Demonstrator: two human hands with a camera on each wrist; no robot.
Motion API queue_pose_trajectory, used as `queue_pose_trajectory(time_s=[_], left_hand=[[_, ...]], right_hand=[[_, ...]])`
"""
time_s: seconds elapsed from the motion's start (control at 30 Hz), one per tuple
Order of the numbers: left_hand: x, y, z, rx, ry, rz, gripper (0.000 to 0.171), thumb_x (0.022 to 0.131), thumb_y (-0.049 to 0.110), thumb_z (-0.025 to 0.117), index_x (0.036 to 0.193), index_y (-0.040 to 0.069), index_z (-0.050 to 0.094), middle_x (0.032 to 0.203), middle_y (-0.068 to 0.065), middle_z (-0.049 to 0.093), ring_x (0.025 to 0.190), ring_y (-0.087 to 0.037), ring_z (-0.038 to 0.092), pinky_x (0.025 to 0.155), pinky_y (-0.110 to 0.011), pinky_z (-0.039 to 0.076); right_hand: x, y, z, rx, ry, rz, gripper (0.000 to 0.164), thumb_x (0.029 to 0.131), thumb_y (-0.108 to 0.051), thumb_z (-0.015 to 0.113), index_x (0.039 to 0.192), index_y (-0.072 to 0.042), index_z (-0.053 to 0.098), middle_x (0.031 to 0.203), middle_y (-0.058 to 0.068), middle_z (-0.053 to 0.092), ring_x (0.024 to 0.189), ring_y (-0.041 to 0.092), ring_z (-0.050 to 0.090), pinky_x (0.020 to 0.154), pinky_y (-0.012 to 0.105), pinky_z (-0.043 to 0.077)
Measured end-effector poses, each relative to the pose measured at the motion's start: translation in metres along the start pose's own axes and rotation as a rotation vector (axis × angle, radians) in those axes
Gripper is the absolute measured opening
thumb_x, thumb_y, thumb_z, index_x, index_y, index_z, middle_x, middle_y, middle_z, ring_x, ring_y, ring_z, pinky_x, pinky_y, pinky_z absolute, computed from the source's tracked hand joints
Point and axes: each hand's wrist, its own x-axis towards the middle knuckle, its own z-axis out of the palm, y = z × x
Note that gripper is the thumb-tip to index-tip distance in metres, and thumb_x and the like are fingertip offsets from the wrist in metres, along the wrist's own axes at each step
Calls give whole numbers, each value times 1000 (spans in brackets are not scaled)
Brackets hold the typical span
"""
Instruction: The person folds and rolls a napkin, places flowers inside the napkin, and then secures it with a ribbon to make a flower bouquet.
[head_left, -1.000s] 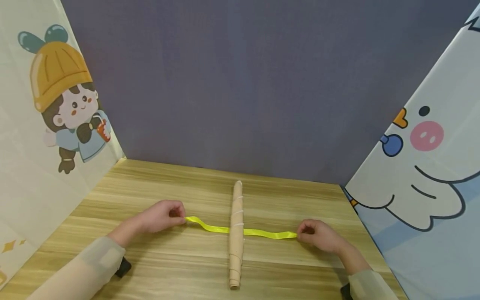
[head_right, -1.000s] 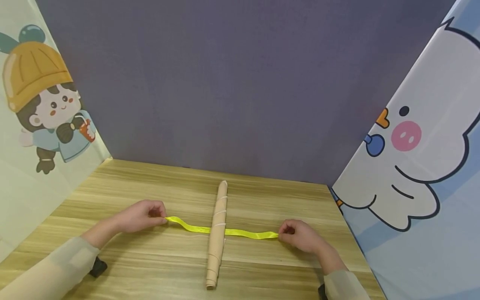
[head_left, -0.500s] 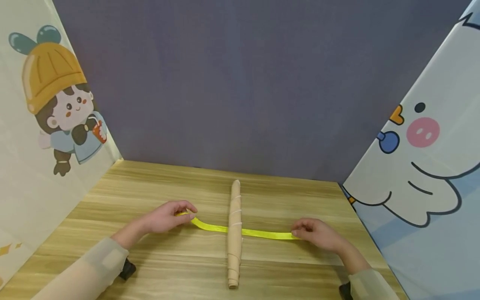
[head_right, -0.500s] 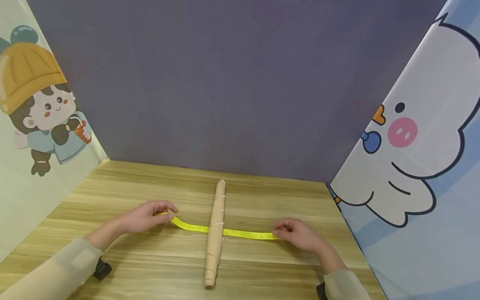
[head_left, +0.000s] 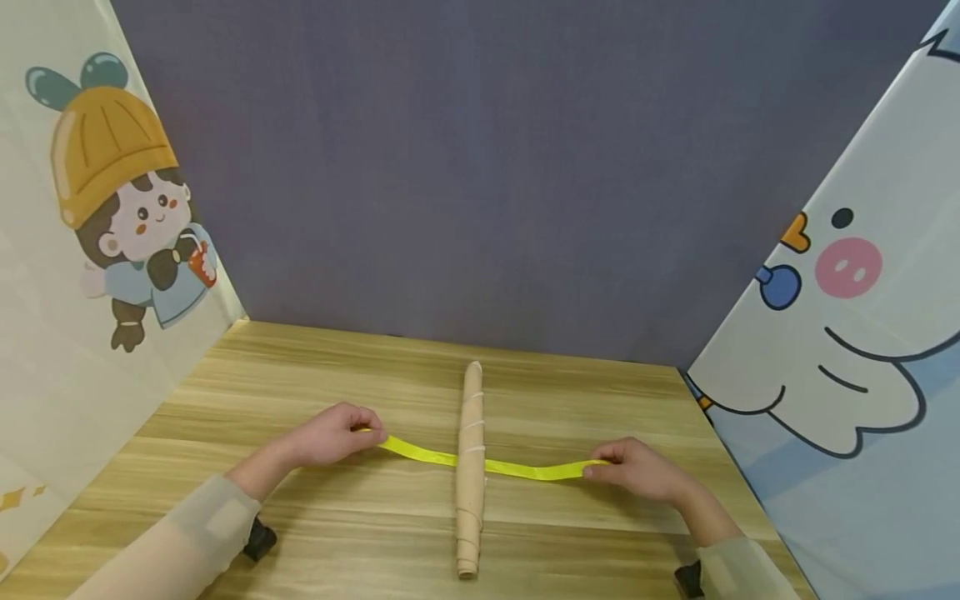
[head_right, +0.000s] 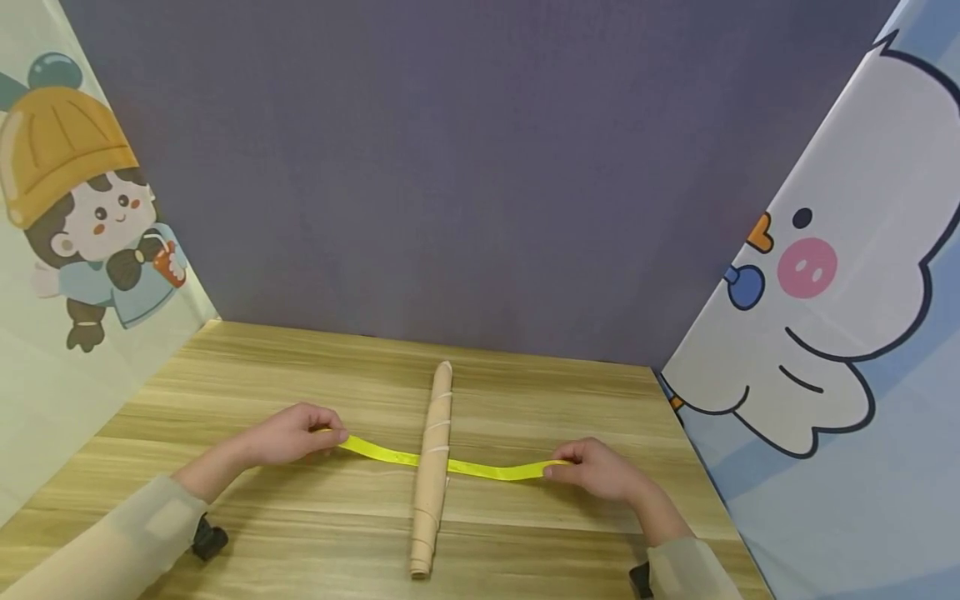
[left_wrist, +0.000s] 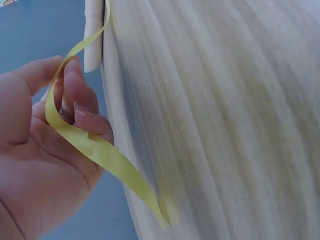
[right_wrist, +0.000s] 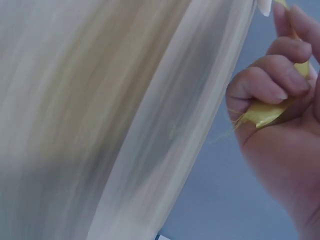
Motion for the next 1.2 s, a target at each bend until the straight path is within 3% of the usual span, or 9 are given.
queue_pose_trajectory(time_s=[0.13, 0.3, 0.47, 0.6, 0.87, 1.0, 1.2], left_hand=[[-1, 3, 3, -102, -17, 2, 24, 111, 22, 67, 108, 0, 75, 83, -5, 69, 67, -10, 56, 60, -23, 50], [2, 7, 6, -99, 29, 55, 23, 110, 19, 68, 114, -2, 76, 93, -15, 75, 75, -14, 66, 64, -24, 53], [4, 12, 8, -169, 69, 53, 22, 110, 17, 67, 119, -2, 74, 104, -22, 77, 82, -20, 71, 68, -26, 56], [6, 19, 12, -231, 82, 49, 24, 110, 22, 68, 119, 1, 75, 111, -25, 77, 86, -26, 73, 71, -30, 58], [16, 34, 22, -325, 89, 86, 28, 110, 22, 69, 119, -4, 73, 105, -16, 80, 84, -22, 72, 70, -28, 57], [21, 38, 27, -317, 103, 100, 28, 109, 21, 70, 123, -4, 75, 107, -16, 79, 80, -16, 69, 68, -26, 55], [29, 44, 35, -318, 107, 115, 29, 109, 23, 70, 127, 0, 75, 105, -6, 79, 82, -17, 69, 68, -26, 54]], right_hand=[[1, -10, 1, 81, 23, -5, 30, 109, -31, 70, 109, -1, 76, 76, -3, 53, 65, 7, 43, 61, 24, 39], [7, -20, 4, 200, 49, -64, 36, 112, -28, 65, 121, 7, 72, 66, -5, 45, 56, 7, 37, 52, 26, 35], [16, -28, 12, 273, 101, -157, 34, 115, -23, 60, 115, 11, 66, 67, -6, 46, 58, 7, 39, 55, 27, 37], [24, -36, 19, 331, 161, -186, 26, 115, -22, 59, 110, 2, 68, 71, -5, 50, 62, 8, 44, 58, 26, 40], [36, -58, 28, 401, 195, -204, 24, 115, -27, 60, 115, -5, 72, 75, -1, 52, 65, 15, 45, 61, 31, 42], [43, -68, 32, 439, 200, -231, 24, 114, -25, 61, 118, -5, 74, 77, -1, 54, 66, 16, 47, 63, 34, 44], [51, -82, 38, 478, 184, -254, 19, 113, -23, 63, 118, -9, 75, 79, -4, 56, 69, 10, 50, 66, 29, 45]])
